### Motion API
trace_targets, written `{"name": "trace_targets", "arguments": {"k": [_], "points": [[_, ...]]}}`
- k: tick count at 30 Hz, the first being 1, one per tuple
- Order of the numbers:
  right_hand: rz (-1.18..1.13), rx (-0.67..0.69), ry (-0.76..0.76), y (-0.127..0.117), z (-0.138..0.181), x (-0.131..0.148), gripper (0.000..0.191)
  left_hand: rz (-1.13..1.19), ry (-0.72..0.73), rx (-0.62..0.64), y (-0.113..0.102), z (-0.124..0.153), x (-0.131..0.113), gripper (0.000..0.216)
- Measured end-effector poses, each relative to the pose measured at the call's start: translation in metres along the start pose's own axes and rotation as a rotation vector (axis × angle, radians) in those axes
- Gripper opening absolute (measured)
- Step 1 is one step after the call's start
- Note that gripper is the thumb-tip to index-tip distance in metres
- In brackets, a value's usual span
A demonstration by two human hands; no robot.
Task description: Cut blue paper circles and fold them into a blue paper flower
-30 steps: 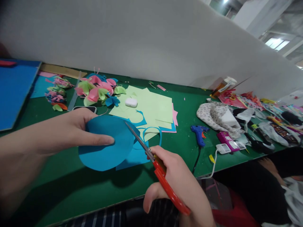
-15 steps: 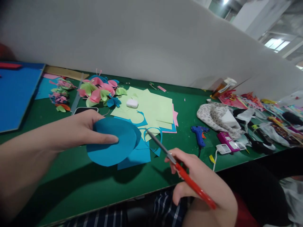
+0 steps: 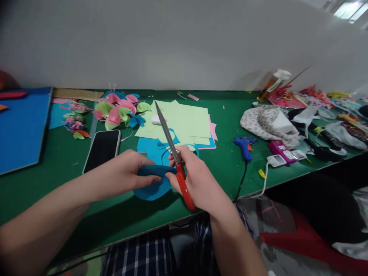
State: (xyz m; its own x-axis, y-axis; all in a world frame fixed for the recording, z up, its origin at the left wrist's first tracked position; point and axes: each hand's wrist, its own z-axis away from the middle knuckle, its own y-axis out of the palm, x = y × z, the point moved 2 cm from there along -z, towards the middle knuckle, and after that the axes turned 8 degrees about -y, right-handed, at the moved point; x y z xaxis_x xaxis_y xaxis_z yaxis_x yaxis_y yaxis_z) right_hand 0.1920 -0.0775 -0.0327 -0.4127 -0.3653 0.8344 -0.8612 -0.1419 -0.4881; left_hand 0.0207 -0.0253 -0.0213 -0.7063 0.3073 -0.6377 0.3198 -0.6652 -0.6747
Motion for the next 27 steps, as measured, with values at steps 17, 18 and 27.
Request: {"name": "trace_targets", "arguments": {"k": [17,18,27], "points": [[-0.342,-0.641,0.094,0.01,-0.009,-0.017,0.034,1.045,-0.128,-0.437,0.015,-0.011,0.002,0.028],[-0.381,-0.632,0.107,0.012,-0.009,-0.017,0.034,1.063,-0.123,-0.431,0.016,-0.011,0.001,0.027],[-0.582,-0.399,-0.055,0.002,-0.005,-0.007,0.054,1.21,-0.032,-0.669,-0.007,0.002,0.007,0.028]]}}
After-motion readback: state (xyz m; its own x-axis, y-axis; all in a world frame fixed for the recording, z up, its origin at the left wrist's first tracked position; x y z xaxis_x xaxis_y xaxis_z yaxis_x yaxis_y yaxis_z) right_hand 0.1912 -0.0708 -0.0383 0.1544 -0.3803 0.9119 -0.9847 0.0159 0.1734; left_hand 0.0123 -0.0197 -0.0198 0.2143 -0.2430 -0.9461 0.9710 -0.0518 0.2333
